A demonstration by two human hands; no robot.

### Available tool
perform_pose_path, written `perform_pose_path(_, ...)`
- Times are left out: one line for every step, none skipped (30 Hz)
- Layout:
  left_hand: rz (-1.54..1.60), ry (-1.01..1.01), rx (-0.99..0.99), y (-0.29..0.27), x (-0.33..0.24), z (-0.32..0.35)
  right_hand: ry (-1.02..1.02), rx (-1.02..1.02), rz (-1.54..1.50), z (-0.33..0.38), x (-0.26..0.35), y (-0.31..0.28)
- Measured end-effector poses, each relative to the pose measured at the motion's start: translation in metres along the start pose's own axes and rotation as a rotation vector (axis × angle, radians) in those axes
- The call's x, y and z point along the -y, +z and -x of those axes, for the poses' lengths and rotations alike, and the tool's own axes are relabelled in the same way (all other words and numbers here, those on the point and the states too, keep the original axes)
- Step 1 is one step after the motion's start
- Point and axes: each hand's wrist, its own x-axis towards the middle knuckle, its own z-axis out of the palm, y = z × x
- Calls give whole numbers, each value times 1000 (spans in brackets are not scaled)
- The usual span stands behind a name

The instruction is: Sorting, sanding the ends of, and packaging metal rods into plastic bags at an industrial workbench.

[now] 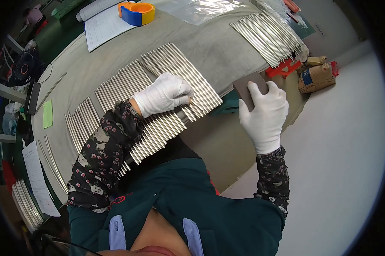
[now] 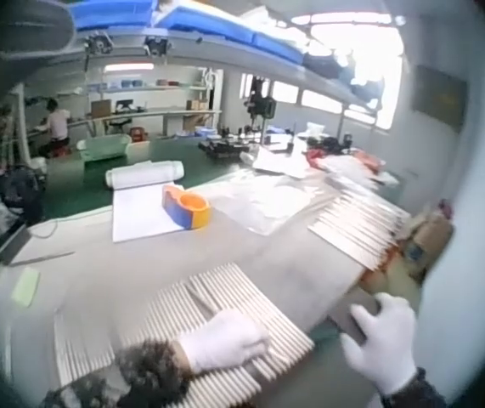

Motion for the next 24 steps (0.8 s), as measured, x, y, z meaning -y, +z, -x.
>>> perform_pose_path(18, -17, -5, -1, 0, 0, -54, 23, -62, 3, 0, 1)
perform_pose_path(39, -17, -30, -1, 0, 1, -79, 14, -118, 6, 0, 0)
perform_pose_path(33, -9, -26, -1, 0, 1, -45, 26, -169, 11, 3, -1)
perform_pose_path(28, 1, -33, -1, 0, 1, -95, 69, -209, 15, 6, -3)
perform_pose_path(26, 13, -49, -1, 0, 1, -180, 70, -272, 17, 11, -6)
perform_pose_path(16, 15, -41, -1, 1, 1, -286, 98, -363, 19, 17, -11)
perform_pose_path(-1, 17, -33, 0, 1, 1, -453, 127, -430, 18, 21, -14)
perform_pose_path(-15, 20, -31, 0, 1, 1, -552, 172, -394, 17, 27, -17)
perform_pose_path(-23, 28, -35, 0, 1, 1, -432, 178, -305, 10, 27, -16)
perform_pose_path(-2, 56, -62, 0, 1, 1, -233, 139, -151, 4, 26, -17)
perform_pose_path(0, 47, -53, 0, 1, 1, -78, 108, 60, -2, 23, -16)
perform_pose_path(4, 36, -44, 0, 1, 1, -48, 23, 22, -6, 21, -17)
perform_pose_path(10, 17, -44, 1, 1, 1, -194, 39, -146, -8, 21, -19)
perform_pose_path(26, 0, -23, 1, 1, 1, -285, 87, -297, -8, 23, -23)
perform_pose_path(9, 6, -15, 1, 1, 1, -400, 95, -457, -5, 31, -29)
perform_pose_path(-10, 10, -23, 1, 1, 0, -334, 124, -375, -6, 32, -27)
perform_pose_path(-27, 23, -57, 1, 0, 1, -308, 114, -302, -6, 37, -27)
perform_pose_path(-13, 49, -57, 0, 0, 1, -179, 115, -121, -10, 30, -20)
perform_pose_path(-4, 40, -41, 0, -1, 2, -26, 143, 81, -12, 25, -16)
perform_pose_path(0, 28, -30, 1, -1, 2, 25, 53, 18, -11, 19, -11)
perform_pose_path(2, 19, -40, 0, -1, 1, -119, 54, -170, -15, 22, -14)
perform_pose_path(36, -10, -29, 0, -1, 2, -236, 94, -343, -13, 28, -22)
perform_pose_path(-27, 36, -44, 0, 0, 1, -362, 128, -522, -8, 35, -29)
perform_pose_path(-17, 32, -25, 0, -1, 1, -412, 261, -546, -4, 38, -29)
